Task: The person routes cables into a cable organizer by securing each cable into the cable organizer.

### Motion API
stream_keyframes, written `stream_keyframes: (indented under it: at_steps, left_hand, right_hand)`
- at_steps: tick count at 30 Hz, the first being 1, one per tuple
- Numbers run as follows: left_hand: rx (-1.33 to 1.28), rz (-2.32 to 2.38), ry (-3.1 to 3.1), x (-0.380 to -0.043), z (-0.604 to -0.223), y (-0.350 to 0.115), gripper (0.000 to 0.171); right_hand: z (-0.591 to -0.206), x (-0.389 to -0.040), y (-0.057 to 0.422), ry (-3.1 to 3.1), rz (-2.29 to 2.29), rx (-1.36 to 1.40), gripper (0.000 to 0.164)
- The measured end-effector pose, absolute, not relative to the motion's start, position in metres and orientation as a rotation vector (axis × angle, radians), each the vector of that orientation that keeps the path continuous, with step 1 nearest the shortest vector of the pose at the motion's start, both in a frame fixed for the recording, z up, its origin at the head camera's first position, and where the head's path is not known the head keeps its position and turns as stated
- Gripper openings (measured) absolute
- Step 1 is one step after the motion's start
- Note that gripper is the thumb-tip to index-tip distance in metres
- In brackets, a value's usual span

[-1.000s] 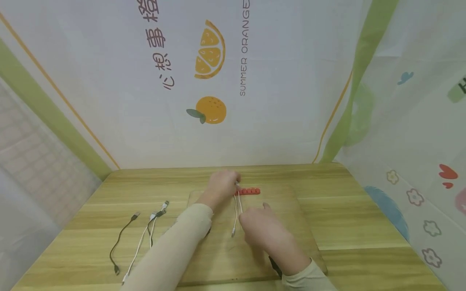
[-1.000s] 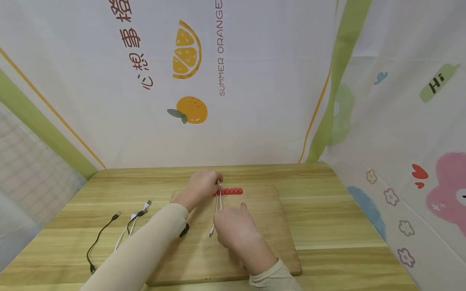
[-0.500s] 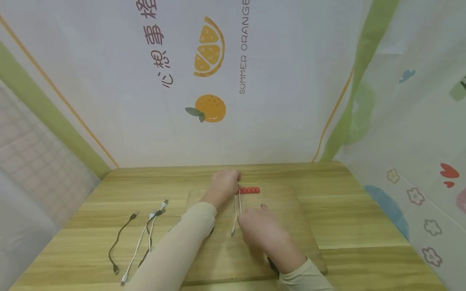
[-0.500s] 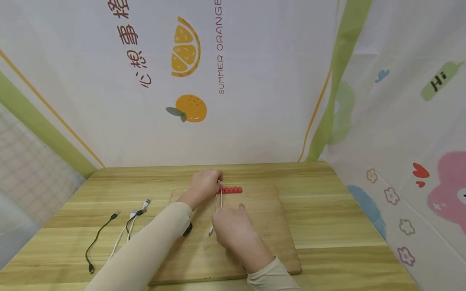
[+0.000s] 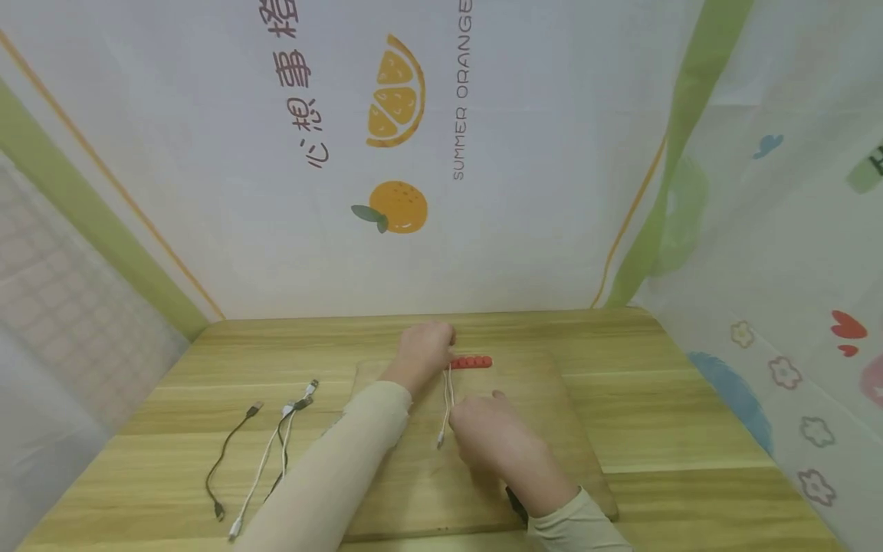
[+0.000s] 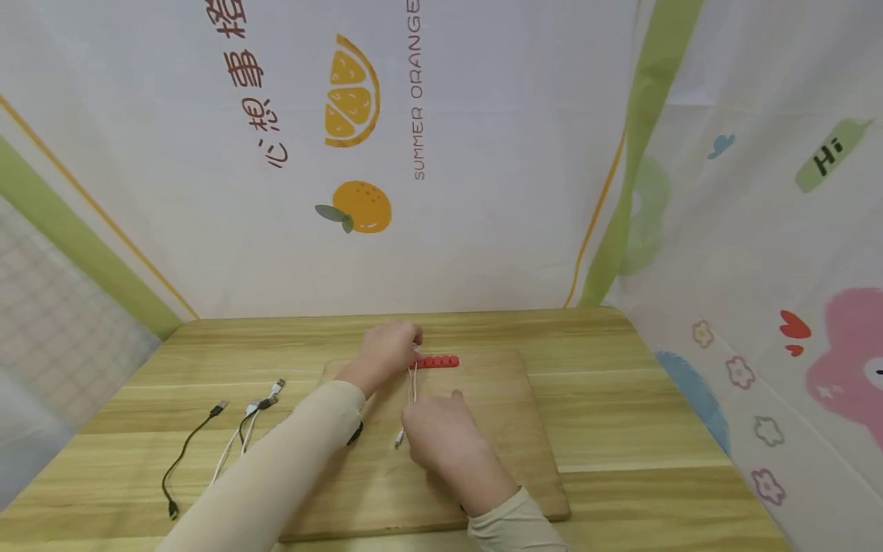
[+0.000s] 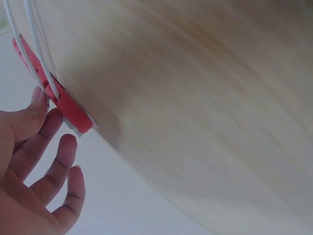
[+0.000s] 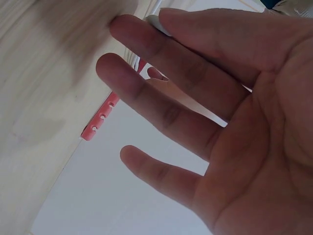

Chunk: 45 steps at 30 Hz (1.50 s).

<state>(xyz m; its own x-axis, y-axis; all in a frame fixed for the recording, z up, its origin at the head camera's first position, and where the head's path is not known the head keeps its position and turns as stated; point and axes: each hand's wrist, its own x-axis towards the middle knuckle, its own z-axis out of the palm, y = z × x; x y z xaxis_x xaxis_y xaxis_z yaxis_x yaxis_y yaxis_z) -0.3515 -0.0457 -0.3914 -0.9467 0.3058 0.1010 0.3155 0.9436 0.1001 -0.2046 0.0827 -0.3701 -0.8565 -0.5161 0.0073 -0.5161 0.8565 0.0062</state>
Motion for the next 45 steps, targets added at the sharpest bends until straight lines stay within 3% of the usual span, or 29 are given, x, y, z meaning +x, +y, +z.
stream_keyframes:
  at_steps: [12,45]
  left_hand:
    - [-0.428,-0.212,-3.069,-0.353,-0.393,-0.043,0.021]
    - [-0.383,-0.356,-3.201,-0.358,-0.385,-0.049,0.022]
  right_hand:
    - [-0.372,-0.204,0.084,-3.083,0.018,0.787,0.018]
    - [-0.376,-0.204,0.08,-3.057,-0.016,0.788,0.023]
